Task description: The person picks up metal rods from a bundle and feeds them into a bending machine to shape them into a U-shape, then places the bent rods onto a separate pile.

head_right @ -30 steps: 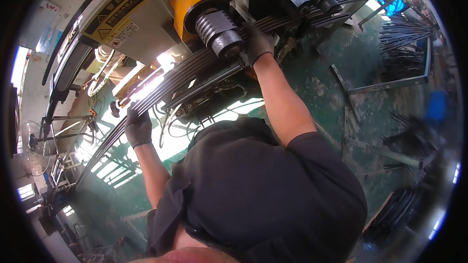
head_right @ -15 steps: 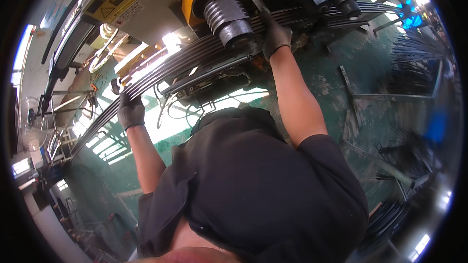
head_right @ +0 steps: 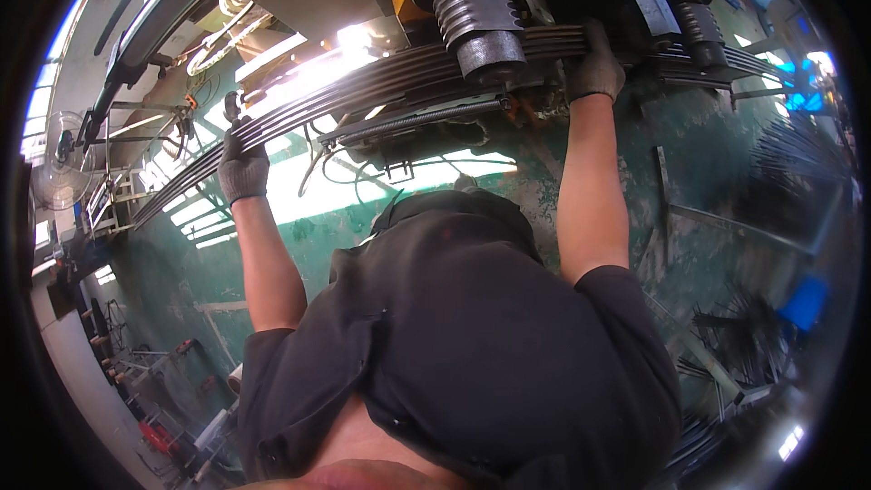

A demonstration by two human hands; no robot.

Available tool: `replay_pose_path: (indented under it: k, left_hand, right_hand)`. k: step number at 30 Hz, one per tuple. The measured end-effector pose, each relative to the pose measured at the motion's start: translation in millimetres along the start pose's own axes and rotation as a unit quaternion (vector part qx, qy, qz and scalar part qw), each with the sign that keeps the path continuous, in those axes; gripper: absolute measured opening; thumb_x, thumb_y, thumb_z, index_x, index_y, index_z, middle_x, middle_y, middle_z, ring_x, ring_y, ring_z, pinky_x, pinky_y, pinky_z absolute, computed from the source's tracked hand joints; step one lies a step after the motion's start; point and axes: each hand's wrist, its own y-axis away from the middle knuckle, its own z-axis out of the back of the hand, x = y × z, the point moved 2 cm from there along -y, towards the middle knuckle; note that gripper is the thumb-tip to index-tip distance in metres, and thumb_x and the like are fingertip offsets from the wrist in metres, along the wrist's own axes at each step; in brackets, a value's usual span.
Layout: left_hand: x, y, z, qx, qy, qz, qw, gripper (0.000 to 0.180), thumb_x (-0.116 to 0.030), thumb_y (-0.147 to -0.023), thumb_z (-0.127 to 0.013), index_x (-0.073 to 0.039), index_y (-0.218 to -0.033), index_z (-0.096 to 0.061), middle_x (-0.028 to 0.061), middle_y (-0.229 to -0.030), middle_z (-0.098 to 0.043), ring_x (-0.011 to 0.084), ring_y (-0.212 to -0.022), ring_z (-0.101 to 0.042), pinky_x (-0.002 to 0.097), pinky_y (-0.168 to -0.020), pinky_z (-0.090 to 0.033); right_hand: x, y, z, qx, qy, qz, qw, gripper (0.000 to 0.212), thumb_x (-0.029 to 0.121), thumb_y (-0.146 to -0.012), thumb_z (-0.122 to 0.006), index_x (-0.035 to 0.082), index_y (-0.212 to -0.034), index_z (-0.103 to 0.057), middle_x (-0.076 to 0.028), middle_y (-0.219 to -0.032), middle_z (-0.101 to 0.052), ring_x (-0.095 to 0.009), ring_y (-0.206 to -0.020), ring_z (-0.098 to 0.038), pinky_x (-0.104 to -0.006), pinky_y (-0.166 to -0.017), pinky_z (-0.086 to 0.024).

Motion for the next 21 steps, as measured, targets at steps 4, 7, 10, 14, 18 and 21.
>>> replay_pose_path:
  k: [4,7,10,14,18,21]
  left_hand:
    - [50,18,-19,0.053,-0.067,-0.017,0.996,0.023,-0.010,-0.104,-0.059,0.005,-0.121,-0.061,0.0146,-0.113,-0.067,0.0245,-0.106,-0.066,0.0370,-0.096,-0.057]
    - [75,21,-22,0.016,-0.021,-0.007,1.000,0.028,-0.008,-0.105,-0.057,0.007,-0.128,-0.057,0.0192,-0.126,-0.066,0.0343,-0.121,-0.064,0.0491,-0.109,-0.054]
    - [80,36,-29,0.039,-0.008,0.017,0.999,0.028,-0.010,-0.104,-0.058,0.007,-0.127,-0.058,0.0192,-0.125,-0.066,0.0332,-0.120,-0.064,0.0468,-0.108,-0.054]
    - [66,42,-25,0.095,-0.058,0.060,0.992,0.029,-0.014,-0.106,-0.055,0.004,-0.129,-0.059,0.0160,-0.125,-0.066,0.0291,-0.121,-0.062,0.0426,-0.111,-0.049]
    - [36,34,-21,0.079,-0.050,0.022,0.995,0.041,-0.031,-0.110,-0.047,0.002,-0.132,-0.057,0.0167,-0.129,-0.065,0.0342,-0.125,-0.060,0.0519,-0.113,-0.045]
    - [-36,7,19,0.019,-0.020,-0.044,0.999,0.046,-0.036,-0.110,-0.046,0.002,-0.134,-0.056,0.0214,-0.130,-0.064,0.0396,-0.126,-0.058,0.0578,-0.114,-0.043]
  right_hand:
    - [30,50,-44,-0.010,-0.306,-0.158,0.939,0.048,0.015,-0.088,-0.075,0.013,-0.135,-0.063,-0.015,-0.128,-0.071,-0.032,-0.118,-0.067,-0.0397,-0.099,-0.054]
    - [42,75,-55,0.080,0.115,0.085,0.986,0.047,0.015,-0.092,-0.070,0.014,-0.138,-0.061,-0.015,-0.129,-0.070,-0.034,-0.121,-0.065,-0.0416,-0.099,-0.054]
    - [76,84,-51,0.136,0.277,0.118,0.944,0.046,0.018,-0.095,-0.065,0.019,-0.141,-0.060,-0.015,-0.133,-0.069,-0.035,-0.124,-0.064,-0.0417,-0.101,-0.052]
    - [98,79,-67,0.176,0.293,0.162,0.926,0.033,0.021,-0.097,-0.062,0.015,-0.129,-0.063,-0.015,-0.123,-0.069,-0.033,-0.114,-0.064,-0.0411,-0.095,-0.052]
    - [173,66,-100,0.243,0.212,0.247,0.914,0.028,0.025,-0.101,-0.057,0.001,-0.106,-0.068,-0.014,-0.100,-0.071,-0.028,-0.093,-0.066,-0.0409,-0.083,-0.051]
    - [193,64,-111,0.229,0.257,0.172,0.923,0.027,0.022,-0.101,-0.057,-0.002,-0.104,-0.068,-0.011,-0.096,-0.070,-0.024,-0.093,-0.065,-0.0379,-0.084,-0.051]
